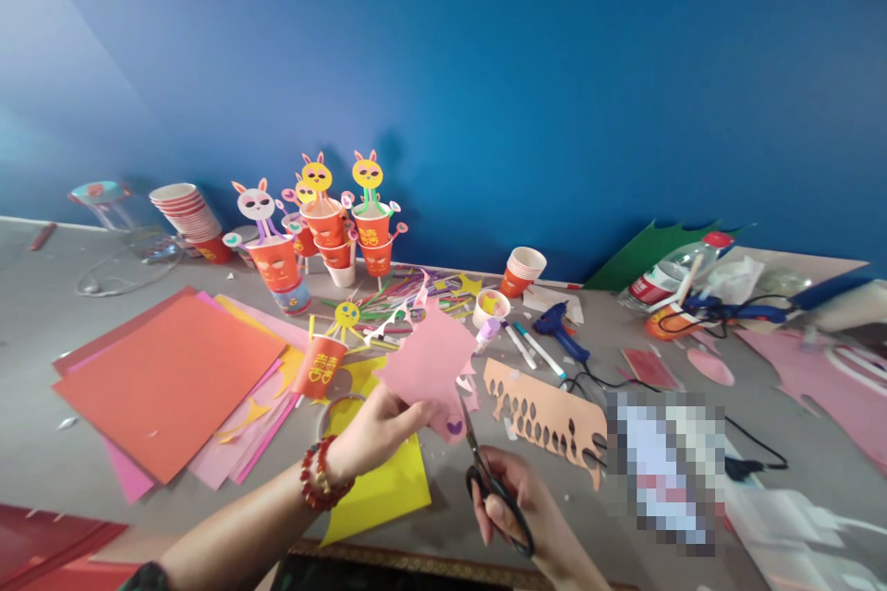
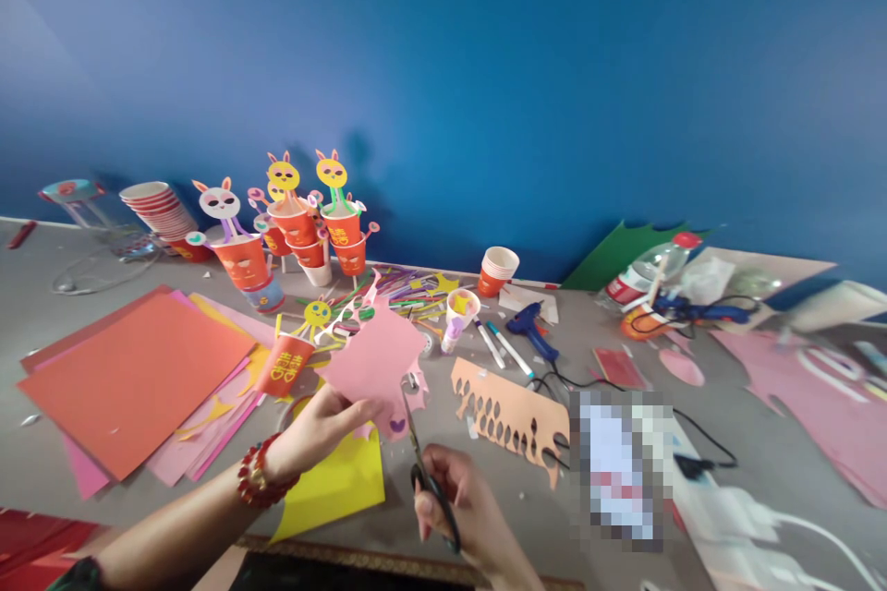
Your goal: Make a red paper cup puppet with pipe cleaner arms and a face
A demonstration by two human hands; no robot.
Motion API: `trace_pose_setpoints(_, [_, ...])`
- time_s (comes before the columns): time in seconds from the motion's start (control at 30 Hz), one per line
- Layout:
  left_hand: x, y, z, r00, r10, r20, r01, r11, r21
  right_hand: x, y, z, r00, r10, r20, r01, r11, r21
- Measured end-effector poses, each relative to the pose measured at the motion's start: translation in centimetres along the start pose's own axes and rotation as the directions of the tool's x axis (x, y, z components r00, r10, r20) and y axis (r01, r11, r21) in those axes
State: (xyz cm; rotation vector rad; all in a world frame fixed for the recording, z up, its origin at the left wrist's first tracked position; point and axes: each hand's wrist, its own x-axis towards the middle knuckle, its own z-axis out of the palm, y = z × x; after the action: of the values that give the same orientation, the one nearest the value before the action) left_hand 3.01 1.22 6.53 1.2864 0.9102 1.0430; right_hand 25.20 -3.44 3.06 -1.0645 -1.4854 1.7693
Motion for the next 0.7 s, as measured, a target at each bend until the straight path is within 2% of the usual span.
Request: trace_pose_setpoints(0.7, [0.14,0.58,0.14,1.0,0.022,0.017,-0.022,1.0,0.013,0.08,0.02,-0.01,1.0,-0.017,0.013,0.017,1.0,0.021])
